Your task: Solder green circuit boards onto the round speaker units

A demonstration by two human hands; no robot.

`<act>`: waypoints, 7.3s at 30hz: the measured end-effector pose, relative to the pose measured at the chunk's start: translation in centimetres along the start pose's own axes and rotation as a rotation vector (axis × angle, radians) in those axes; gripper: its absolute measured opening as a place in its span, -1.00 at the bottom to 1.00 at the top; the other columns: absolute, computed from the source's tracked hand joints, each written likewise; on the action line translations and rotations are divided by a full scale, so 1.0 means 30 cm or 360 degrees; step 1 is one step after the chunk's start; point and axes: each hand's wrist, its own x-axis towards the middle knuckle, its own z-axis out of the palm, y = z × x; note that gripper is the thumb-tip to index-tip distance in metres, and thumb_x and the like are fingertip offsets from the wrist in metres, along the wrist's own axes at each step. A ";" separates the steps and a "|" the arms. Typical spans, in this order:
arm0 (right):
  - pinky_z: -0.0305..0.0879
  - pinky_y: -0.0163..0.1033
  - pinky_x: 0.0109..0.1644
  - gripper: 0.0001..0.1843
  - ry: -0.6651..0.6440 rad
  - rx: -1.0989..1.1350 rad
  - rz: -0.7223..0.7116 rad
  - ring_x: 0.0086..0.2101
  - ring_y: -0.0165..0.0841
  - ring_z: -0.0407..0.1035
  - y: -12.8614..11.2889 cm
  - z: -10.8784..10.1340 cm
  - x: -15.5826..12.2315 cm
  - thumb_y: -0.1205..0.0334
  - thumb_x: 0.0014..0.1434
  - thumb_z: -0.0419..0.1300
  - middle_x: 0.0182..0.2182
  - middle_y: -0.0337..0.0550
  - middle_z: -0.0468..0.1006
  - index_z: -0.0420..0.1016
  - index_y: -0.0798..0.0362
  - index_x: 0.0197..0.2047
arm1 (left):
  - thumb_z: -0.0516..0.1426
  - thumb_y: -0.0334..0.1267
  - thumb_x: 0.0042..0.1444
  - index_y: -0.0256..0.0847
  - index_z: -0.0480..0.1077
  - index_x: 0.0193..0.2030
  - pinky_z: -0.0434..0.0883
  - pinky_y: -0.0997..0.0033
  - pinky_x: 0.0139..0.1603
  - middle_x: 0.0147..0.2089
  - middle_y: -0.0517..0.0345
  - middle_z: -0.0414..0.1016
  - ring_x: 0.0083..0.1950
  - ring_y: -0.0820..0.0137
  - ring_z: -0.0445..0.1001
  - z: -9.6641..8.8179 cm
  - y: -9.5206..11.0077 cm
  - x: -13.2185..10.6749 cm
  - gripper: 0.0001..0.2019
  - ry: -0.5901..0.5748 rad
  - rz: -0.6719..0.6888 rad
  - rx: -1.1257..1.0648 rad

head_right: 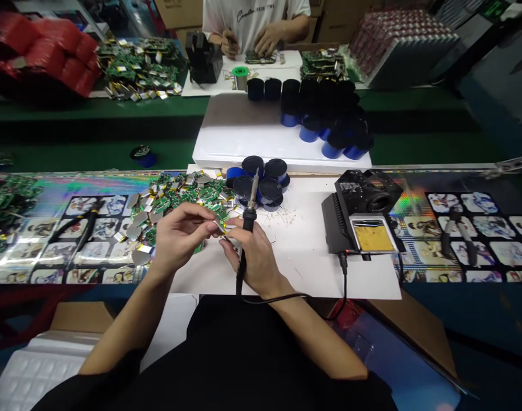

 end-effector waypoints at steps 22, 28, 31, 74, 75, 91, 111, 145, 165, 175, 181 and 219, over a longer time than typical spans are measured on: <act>0.72 -0.16 -0.15 -0.48 0.0398 0.0255 0.0522 -0.16 -0.29 0.67 -0.024 -0.153 -0.095 0.44 0.26 0.41 -0.02 -0.13 0.57 0.31 -0.14 0.13 | 0.41 -0.10 0.23 -0.17 0.53 -0.01 0.56 0.39 -0.07 -0.16 0.05 0.62 -0.14 0.35 0.62 0.157 -0.022 -0.135 -0.69 -0.0430 -0.0563 -0.0456; 0.49 0.38 0.27 -0.40 0.0242 -0.0143 0.0203 0.26 0.03 0.47 -0.023 -0.229 -0.133 0.35 0.16 0.48 0.30 0.11 0.49 0.28 -0.14 0.14 | 0.40 -0.21 0.19 -0.19 0.56 -0.11 0.52 0.45 -0.21 -0.27 0.11 0.61 -0.25 0.40 0.58 0.170 0.005 -0.160 -0.80 -0.0366 -0.0672 -0.0257; 0.62 0.29 0.15 -0.35 -0.0072 -0.0048 0.0062 0.18 0.00 0.56 -0.036 -0.248 -0.169 0.31 0.16 0.51 0.22 0.10 0.58 0.28 -0.16 0.17 | 0.41 -0.16 0.19 -0.19 0.57 -0.10 0.52 0.44 -0.26 -0.28 0.10 0.62 -0.30 0.40 0.58 0.175 0.020 -0.158 -0.77 -0.0466 -0.0746 -0.0347; 0.40 0.12 0.12 -0.63 -0.0634 -0.0466 0.0121 0.08 -0.04 0.50 0.031 -0.233 -0.136 0.32 0.35 0.37 0.11 -0.01 0.68 0.39 -0.07 0.15 | 0.39 0.03 0.23 -0.24 0.54 -0.20 0.34 0.49 -0.29 -0.27 0.14 0.55 -0.34 0.48 0.37 0.213 -0.145 -0.198 -0.66 -0.0014 -0.0695 -0.0520; 0.40 0.14 0.13 -0.61 -0.0631 -0.0436 0.0123 0.10 -0.03 0.49 0.032 -0.235 -0.135 0.31 0.34 0.38 0.13 0.01 0.67 0.39 -0.06 0.16 | 0.38 0.01 0.24 -0.24 0.54 -0.20 0.35 0.49 -0.27 -0.27 0.14 0.54 -0.32 0.48 0.38 0.212 -0.144 -0.198 -0.67 -0.0025 -0.0685 -0.0513; 0.56 0.04 0.00 -0.71 -0.0086 0.0123 0.0714 -0.15 -0.21 0.61 -0.005 -0.161 -0.120 0.33 0.33 0.37 -0.18 -0.19 0.67 0.38 -0.13 0.00 | 0.31 -0.07 0.35 -0.21 0.54 -0.17 0.38 0.45 -0.22 -0.23 0.13 0.52 -0.23 0.42 0.44 0.207 -0.118 -0.214 -0.77 -0.0158 -0.0532 -0.0342; 0.55 0.06 -0.02 -0.50 -0.0329 -0.0241 -0.0041 -0.16 -0.20 0.64 0.025 -0.228 -0.112 0.55 0.26 0.31 -0.10 -0.17 0.75 0.37 -0.17 0.10 | 0.28 -0.01 0.36 -0.23 0.55 -0.13 0.33 0.45 -0.29 -0.24 0.08 0.57 -0.29 0.41 0.46 0.170 -0.091 -0.192 -0.72 -0.0489 -0.0666 -0.0250; 0.56 0.08 -0.09 -0.59 -0.0342 -0.0096 0.0076 -0.21 -0.16 0.59 0.002 -0.244 -0.115 0.50 0.26 0.30 -0.22 -0.13 0.69 0.42 -0.09 0.08 | 0.24 -0.31 0.36 -0.16 0.51 -0.16 0.46 0.18 0.03 -0.10 -0.01 0.59 -0.02 0.24 0.52 0.181 -0.107 -0.212 -0.97 -0.0220 0.0265 0.0471; 0.60 0.09 -0.03 -0.71 -0.0544 -0.0110 0.0138 -0.10 -0.11 0.61 0.016 -0.265 -0.160 0.38 0.32 0.35 -0.11 -0.04 0.72 0.53 -0.09 0.06 | 0.17 -0.37 0.36 -0.14 0.44 -0.17 0.42 0.18 0.09 -0.02 0.01 0.67 0.00 0.23 0.56 0.117 -0.117 -0.146 -0.94 -0.0722 0.0227 0.0493; 0.37 -0.20 -0.56 -0.66 -0.0303 0.0266 0.0984 -0.49 -0.29 0.52 -0.053 -0.486 -0.067 0.10 0.35 0.37 -0.28 -0.11 0.72 0.64 -0.10 0.16 | 0.17 -0.45 0.29 -0.15 0.44 -0.18 0.42 0.21 0.10 -0.06 0.05 0.67 -0.01 0.27 0.59 0.115 -0.125 -0.126 -0.90 -0.0729 0.0248 0.0439; 0.45 -0.23 -0.48 -0.84 -0.0203 -0.0167 0.0733 -0.48 -0.32 0.57 -0.024 -0.486 -0.077 0.24 0.21 0.45 -0.31 -0.20 0.77 0.76 -0.11 -0.11 | 0.17 -0.50 0.26 -0.18 0.44 -0.18 0.43 0.23 0.11 -0.04 0.04 0.65 -0.01 0.28 0.57 0.114 -0.116 -0.123 -0.87 -0.0756 0.0232 0.0463; 0.55 -0.26 -0.41 -0.95 -0.0356 -0.0126 0.0646 -0.46 -0.30 0.63 0.001 -0.412 -0.095 0.24 0.16 0.40 -0.40 -0.22 0.74 0.64 -0.03 -0.26 | 0.17 -0.51 0.24 -0.17 0.45 -0.20 0.43 0.23 0.14 -0.02 0.07 0.66 0.02 0.27 0.57 0.104 -0.106 -0.110 -0.86 -0.0832 0.0107 0.0463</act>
